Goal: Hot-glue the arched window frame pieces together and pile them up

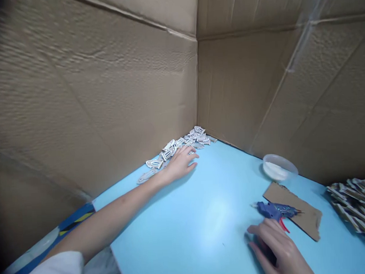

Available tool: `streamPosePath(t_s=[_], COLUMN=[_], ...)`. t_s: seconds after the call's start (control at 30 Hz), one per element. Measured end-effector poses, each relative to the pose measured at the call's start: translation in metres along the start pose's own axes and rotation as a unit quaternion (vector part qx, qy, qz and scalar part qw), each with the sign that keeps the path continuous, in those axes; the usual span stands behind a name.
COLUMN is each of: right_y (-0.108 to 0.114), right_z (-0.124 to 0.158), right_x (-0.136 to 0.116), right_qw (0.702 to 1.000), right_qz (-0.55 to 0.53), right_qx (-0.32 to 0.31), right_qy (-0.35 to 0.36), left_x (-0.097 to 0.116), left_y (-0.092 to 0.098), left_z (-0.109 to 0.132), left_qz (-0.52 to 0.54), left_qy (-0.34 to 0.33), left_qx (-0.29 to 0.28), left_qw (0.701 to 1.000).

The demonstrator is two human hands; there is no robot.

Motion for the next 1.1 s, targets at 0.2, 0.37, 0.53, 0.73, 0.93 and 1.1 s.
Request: streamPosePath(t_s=[0.2, 0.37, 0.53, 0.73, 0.93, 1.1], right_y=[0.005, 0.004, -0.034, -0.098, -0.142, -0.160], right_z=[-0.009, -0.072, -0.165, -0.257, -0.312, -0.331], right_x=[0.011, 0.007, -0.003, -0.001, 0.006, 0.005], right_qw=[0.994, 0.993, 0.987, 0.987, 0.984, 0.981], right_qz=[0.095, 0.095, 0.114, 0.123, 0.086, 0.059], right_qx=[0.006, -0.039, -0.101, -0.104, -0.071, -0.048], right_qy=[0.062, 0.049, 0.044, -0.028, -0.141, -0.179], left_x=[-0.048, -0.071, -0.073, -0.059, -0.032, -0.019], left_y=[0.033, 0.037, 0.033, 0.040, 0.030, 0.011], left_z=[0.001, 0.003, 0.004, 0.004, -0.002, 0.005], left_qz=[-0.096, -0.105, -0.084, 0.023, 0.279, 0.457], left_qy=[0.177, 0.219, 0.232, 0.221, 0.145, 0.099], left_qx=[-0.004, -0.054, -0.052, 0.008, -0.079, -0.265], left_qw=[0.980, 0.969, 0.968, 0.975, 0.946, 0.843])
Point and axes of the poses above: each hand's wrist, its own z-axis away from the middle knuckle, its own y-axis out of the back of the hand, x = y × z, the point moved 3 cm from there along -z, towards the middle knuckle, and after that the axes turned 4 degrees about x, right-handed, at the moved point
